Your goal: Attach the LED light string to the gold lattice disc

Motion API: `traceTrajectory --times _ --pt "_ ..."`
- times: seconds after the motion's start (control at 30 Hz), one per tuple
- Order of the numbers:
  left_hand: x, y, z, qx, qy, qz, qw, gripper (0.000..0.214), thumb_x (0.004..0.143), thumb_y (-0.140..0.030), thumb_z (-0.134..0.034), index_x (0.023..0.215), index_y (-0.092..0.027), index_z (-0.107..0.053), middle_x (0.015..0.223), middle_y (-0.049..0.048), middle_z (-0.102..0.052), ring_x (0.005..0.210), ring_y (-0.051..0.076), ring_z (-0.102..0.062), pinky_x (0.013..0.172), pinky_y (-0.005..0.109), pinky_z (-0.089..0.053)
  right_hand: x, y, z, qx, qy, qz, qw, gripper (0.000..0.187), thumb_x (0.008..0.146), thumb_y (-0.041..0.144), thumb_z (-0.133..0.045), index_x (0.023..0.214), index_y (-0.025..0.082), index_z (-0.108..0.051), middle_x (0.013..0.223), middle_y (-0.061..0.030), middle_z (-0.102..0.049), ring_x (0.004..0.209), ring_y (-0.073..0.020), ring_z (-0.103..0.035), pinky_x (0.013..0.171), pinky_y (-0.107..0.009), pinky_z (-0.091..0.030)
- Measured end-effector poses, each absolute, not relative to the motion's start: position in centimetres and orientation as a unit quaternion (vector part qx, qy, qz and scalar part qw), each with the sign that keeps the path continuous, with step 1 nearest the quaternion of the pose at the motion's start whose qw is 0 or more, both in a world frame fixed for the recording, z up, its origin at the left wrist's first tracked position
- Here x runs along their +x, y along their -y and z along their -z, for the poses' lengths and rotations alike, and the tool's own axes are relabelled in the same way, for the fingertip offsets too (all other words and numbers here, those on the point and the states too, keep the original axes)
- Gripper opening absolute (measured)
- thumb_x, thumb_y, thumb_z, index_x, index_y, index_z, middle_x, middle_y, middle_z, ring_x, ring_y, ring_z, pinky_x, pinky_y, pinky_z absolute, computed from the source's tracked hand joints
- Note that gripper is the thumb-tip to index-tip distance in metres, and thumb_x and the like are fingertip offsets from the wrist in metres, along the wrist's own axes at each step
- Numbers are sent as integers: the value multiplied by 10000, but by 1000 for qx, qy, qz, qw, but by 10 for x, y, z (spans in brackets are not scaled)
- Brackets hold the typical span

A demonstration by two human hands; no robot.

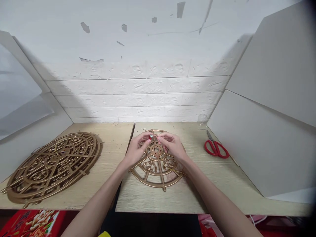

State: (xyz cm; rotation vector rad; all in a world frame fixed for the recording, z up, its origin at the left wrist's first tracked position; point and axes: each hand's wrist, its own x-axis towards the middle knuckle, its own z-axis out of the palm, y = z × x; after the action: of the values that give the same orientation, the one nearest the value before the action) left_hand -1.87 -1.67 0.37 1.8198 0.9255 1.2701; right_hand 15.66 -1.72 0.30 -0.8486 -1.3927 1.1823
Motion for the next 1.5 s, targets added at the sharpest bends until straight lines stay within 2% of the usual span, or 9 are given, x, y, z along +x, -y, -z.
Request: traceTrajectory --times 0.1,0.3,0.43,0.53,0.67,0.9,1.27,1.5 --pt "-18 18 -5 714 -359 -488 351 291 815 -288 -585 1083 -182 -623 1073 79 -661 979 182 -627 893 323 -488 154 17 -2 -361 591 -482 537 291 700 440 -724 797 169 -680 609 21 -588 403 -57 -385 379 -196 -300" --pt "-19 20 -8 717 -386 -467 345 428 794 -313 -613 1204 -199 -566 1030 86 -682 964 210 -641 832 329 -511 155 18 -4 -362 594 -463 549 263 701 416 -724 762 162 -693 638 -6 -619 521 -99 -503 462 -210 -391" --pt "-19 22 -9 730 -379 -459 337 426 801 -298 -601 1216 -210 -561 1075 87 -673 1019 221 -628 854 338 -507 156 19 -6 -362 599 -456 549 240 703 401 -724 776 173 -716 718 -24 -666 572 -115 -550 525 -233 -449" --pt "-19 23 -10 734 -376 -453 340 416 807 -307 -589 1212 -215 -569 1082 84 -671 1015 226 -629 853 352 -512 156 19 -5 -357 620 -439 544 243 700 404 -728 794 181 -730 784 -41 -696 671 -151 -607 629 -273 -493" --pt "-19 23 -10 744 -364 -449 335 394 816 -319 -578 1195 -212 -584 1073 78 -674 990 213 -637 900 364 -493 157 18 -2 -345 640 -412 549 234 718 396 -718 815 184 -739 817 -53 -711 761 -182 -636 713 -307 -501" --pt "-20 24 -11 763 -337 -458 309 326 835 -305 -562 1148 -220 -599 1088 75 -665 961 194 -648 883 345 -500 157 19 -2 -335 676 -356 552 181 786 361 -665 836 206 -743 825 -56 -708 784 -193 -644 728 -320 -504" --pt "-20 24 -11 765 -349 -446 307 297 828 -299 -558 1109 -211 -602 1067 63 -672 946 185 -644 895 334 -488 158 25 -3 -362 739 -183 538 153 852 290 -606 872 220 -740 736 -33 -643 644 -144 -563 595 -258 -427" --pt "-21 24 -9 767 -370 -429 300 305 824 -322 -559 1106 -216 -611 1082 67 -665 960 200 -638 864 328 -493 160 29 -11 -361 771 -136 506 167 872 267 -579 907 211 -733 789 -43 -654 698 -148 -583 640 -261 -439"
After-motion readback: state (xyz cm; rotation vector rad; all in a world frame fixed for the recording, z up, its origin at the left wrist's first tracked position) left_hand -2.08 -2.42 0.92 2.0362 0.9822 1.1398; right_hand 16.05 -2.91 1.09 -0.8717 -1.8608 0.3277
